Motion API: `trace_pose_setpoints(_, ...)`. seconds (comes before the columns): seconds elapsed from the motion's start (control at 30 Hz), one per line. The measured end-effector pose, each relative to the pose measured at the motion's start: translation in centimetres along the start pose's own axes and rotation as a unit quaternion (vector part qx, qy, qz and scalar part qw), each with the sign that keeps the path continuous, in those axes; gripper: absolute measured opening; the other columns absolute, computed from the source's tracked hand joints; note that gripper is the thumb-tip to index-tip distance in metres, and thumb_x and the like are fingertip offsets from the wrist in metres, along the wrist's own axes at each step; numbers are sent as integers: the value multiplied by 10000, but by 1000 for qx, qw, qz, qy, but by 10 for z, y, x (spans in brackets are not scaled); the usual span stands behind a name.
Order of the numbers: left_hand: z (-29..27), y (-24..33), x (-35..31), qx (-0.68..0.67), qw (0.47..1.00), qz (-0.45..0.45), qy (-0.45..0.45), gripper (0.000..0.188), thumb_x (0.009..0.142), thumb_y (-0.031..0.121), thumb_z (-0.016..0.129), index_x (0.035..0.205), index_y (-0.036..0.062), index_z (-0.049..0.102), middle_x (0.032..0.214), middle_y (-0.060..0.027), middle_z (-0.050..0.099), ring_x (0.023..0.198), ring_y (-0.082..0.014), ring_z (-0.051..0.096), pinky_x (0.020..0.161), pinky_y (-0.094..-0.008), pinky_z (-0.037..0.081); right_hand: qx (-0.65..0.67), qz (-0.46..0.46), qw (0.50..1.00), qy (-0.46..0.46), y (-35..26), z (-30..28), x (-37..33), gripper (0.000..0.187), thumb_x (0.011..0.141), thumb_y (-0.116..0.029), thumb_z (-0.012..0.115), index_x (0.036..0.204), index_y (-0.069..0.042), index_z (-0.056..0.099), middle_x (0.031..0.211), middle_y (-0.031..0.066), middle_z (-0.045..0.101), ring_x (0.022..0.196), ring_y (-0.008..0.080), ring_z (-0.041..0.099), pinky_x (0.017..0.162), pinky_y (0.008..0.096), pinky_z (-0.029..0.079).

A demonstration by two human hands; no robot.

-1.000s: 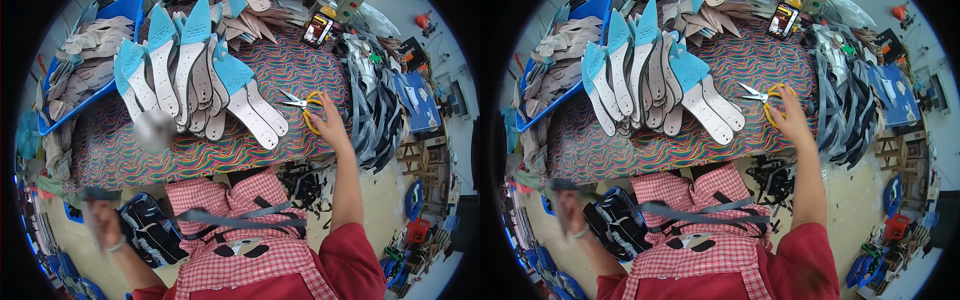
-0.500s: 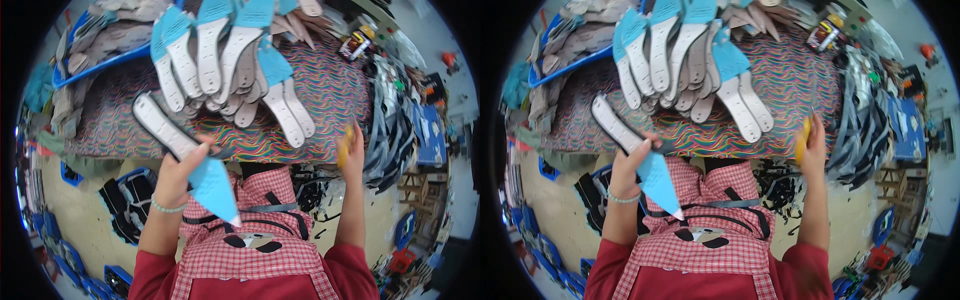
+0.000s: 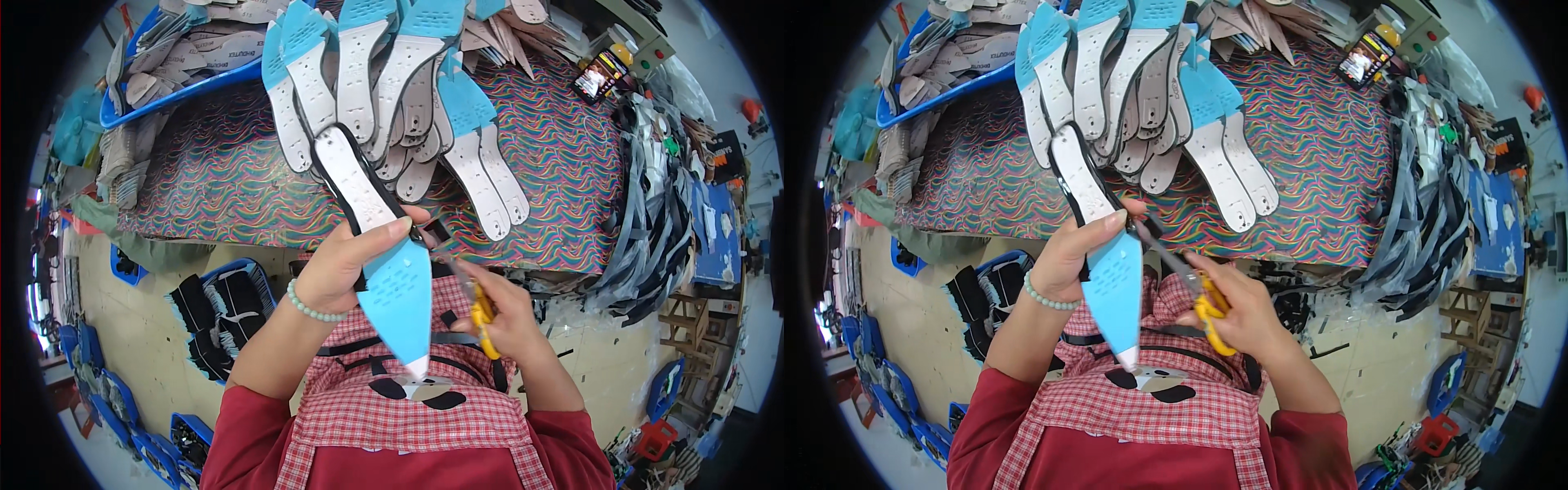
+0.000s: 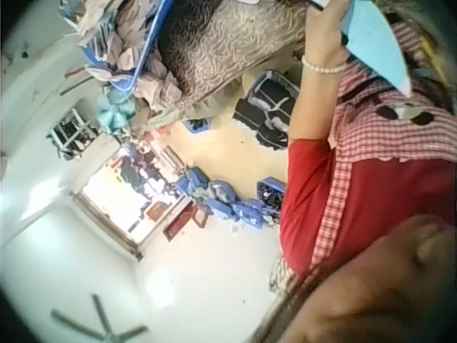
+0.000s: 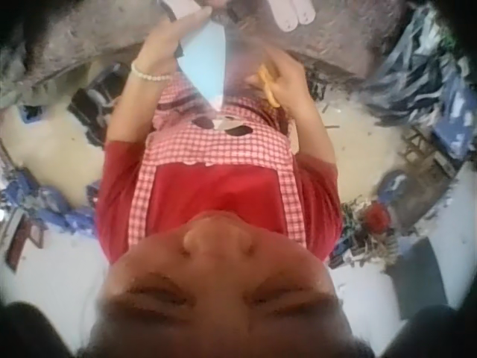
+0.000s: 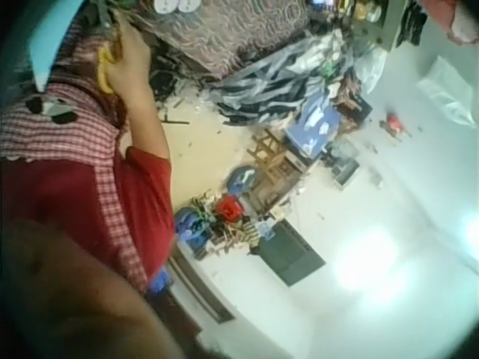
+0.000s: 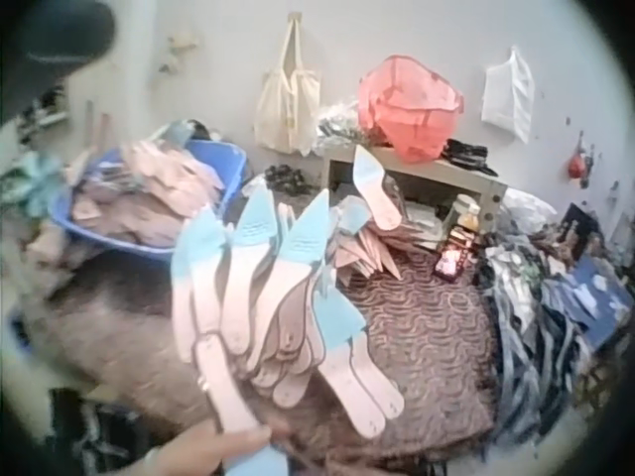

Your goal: The person assembles shoe components by hand in a workshop. They pick up light blue and white shoe insoles and wrap a black elastic strap around the edges of each insole, securing it in place. The person uses yellow-handled scissors to trim the excess strap after wrapping. Finished units are stacked on the table.

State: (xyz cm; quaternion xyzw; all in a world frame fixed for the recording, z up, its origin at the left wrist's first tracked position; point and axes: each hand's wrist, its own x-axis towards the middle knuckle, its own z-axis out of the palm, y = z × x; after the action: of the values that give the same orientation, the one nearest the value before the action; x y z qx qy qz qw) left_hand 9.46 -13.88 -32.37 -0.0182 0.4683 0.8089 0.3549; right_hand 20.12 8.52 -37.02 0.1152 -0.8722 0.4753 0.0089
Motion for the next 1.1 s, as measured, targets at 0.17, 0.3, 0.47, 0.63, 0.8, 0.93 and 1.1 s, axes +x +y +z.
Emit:
trace_pose_setpoints(0.17,-5,-11,2,162,977,111,81,250,882,222,613,1022,15,619,861,-79,655,731,-134,635,649,-270,515,-179,221,938,199,66,-53,8,717,743,-218,786,1337,-7,445,993,122,623,876,199,585,774,303,467)
trace_pose_setpoints(0.3,0,-15,1,273,953,116,67,218,930,195,541,980,1,628,837,-53,649,680,-105,601,620,-247,481,-530,20,822,208,81,-99,6,553,834,-119,676,1330,-17,454,1062,196,601,1011,305,577,881,365,443)
trace_pose_setpoints(0.47,-1,-43,12,358,886,293,-14,211,932,134,542,1095,25,619,1032,-77,607,844,-118,564,737,-275,454,-61,-91,994,-18,-4,-12,37,179,911,-115,490,992,8,592,943,163,605,907,323,584,789,367,458)
trace_pose_setpoints(0.63,26,3,-30,-102,948,296,54,562,911,391,577,1325,57,394,1126,-125,567,825,-252,627,772,-403,520,41,-65,997,-23,-4,53,38,221,924,-208,529,903,7,574,760,121,530,650,277,545,612,326,439)
trace_pose_setpoints(0.8,-22,16,-26,3,897,368,-243,568,905,488,531,1264,61,424,916,-104,554,761,-274,611,673,-409,530,461,155,844,-227,-4,90,21,304,1001,-264,434,904,-7,565,763,-20,478,722,71,433,652,285,422)
trace_pose_setpoints(0.93,-44,63,-70,192,797,368,-438,366,933,338,528,1020,-14,579,947,-204,644,845,-372,637,704,-469,527,323,-75,909,-254,-31,77,38,215,983,-172,434,919,-19,571,930,89,617,872,213,592,826,307,455)
trace_pose_setpoints(1.1,-99,95,-100,717,524,459,21,241,837,67,610,1074,49,652,1112,-103,658,1130,-348,575,984,-499,414,-164,124,977,59,21,54,83,379,908,-136,536,1270,-49,470,877,185,653,723,358,642,649,419,516)
